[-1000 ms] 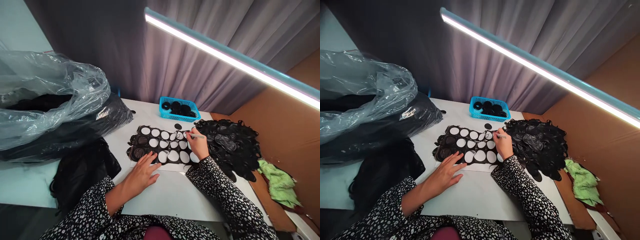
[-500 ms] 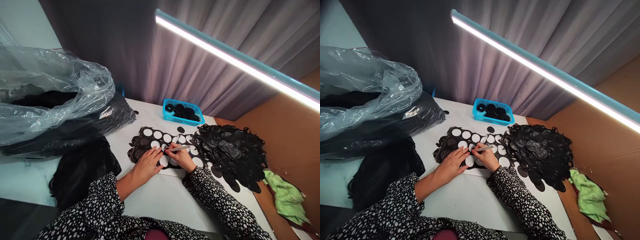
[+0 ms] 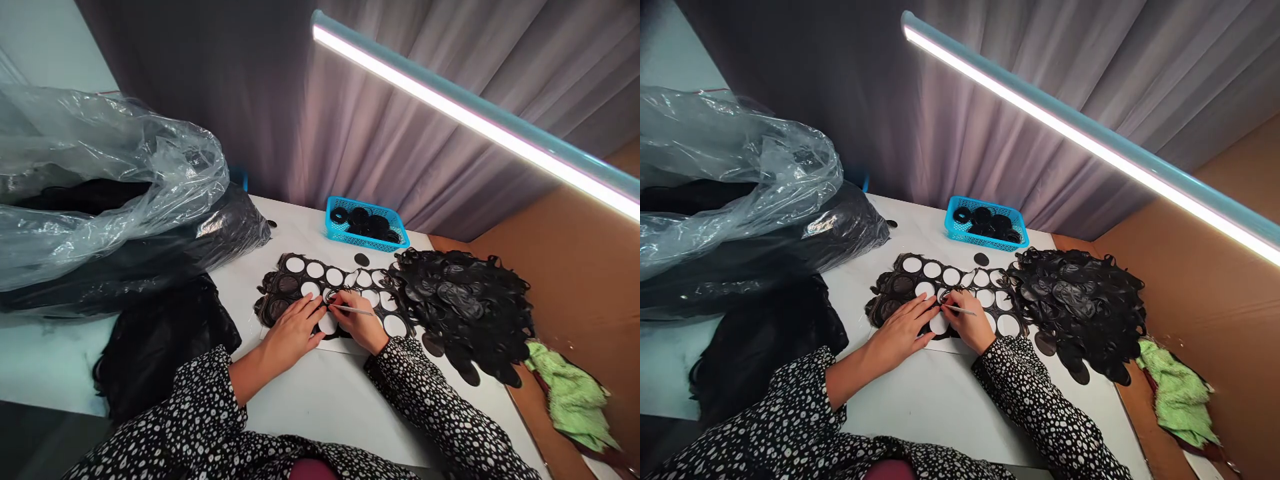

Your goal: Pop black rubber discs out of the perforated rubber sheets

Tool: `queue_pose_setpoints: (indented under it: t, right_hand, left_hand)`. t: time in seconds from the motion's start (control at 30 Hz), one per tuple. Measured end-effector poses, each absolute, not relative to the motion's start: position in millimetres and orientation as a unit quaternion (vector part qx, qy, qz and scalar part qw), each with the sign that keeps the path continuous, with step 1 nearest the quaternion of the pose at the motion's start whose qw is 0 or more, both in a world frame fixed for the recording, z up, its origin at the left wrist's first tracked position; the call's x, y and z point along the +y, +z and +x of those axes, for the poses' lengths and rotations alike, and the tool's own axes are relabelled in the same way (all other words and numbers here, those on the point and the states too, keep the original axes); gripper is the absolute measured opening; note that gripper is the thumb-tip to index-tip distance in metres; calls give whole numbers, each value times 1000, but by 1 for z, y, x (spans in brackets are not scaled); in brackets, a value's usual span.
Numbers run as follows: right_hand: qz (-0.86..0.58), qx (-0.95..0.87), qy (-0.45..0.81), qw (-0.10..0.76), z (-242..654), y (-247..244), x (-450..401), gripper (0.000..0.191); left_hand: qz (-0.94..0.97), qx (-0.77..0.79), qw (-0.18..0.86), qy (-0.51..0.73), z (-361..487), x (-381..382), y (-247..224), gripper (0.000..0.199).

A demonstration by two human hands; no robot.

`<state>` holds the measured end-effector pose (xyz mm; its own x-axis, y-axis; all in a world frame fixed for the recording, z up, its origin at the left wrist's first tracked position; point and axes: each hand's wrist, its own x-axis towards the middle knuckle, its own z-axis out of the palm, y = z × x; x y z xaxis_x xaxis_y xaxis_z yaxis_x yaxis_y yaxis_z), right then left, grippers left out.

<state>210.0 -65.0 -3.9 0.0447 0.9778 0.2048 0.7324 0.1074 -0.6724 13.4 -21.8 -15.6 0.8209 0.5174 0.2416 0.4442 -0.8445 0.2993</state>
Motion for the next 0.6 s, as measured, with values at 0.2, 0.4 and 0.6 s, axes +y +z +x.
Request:
queue_pose_setpoints:
  t: [0.2,0.4,0.6]
  right_hand:
    - [-633,-636,227,379,209,-8,-66,16]
    - [-633,-639,219,379,208,-8,-67,15]
    - [-640,-646,206,361,209,-9,-69,14]
  left_hand:
    - [947,250,118,163,12,-22,-17,47]
    - [945,249,127,171,12,-22,-18,43]
    - [942,245,126,189,12,-22,-22,43]
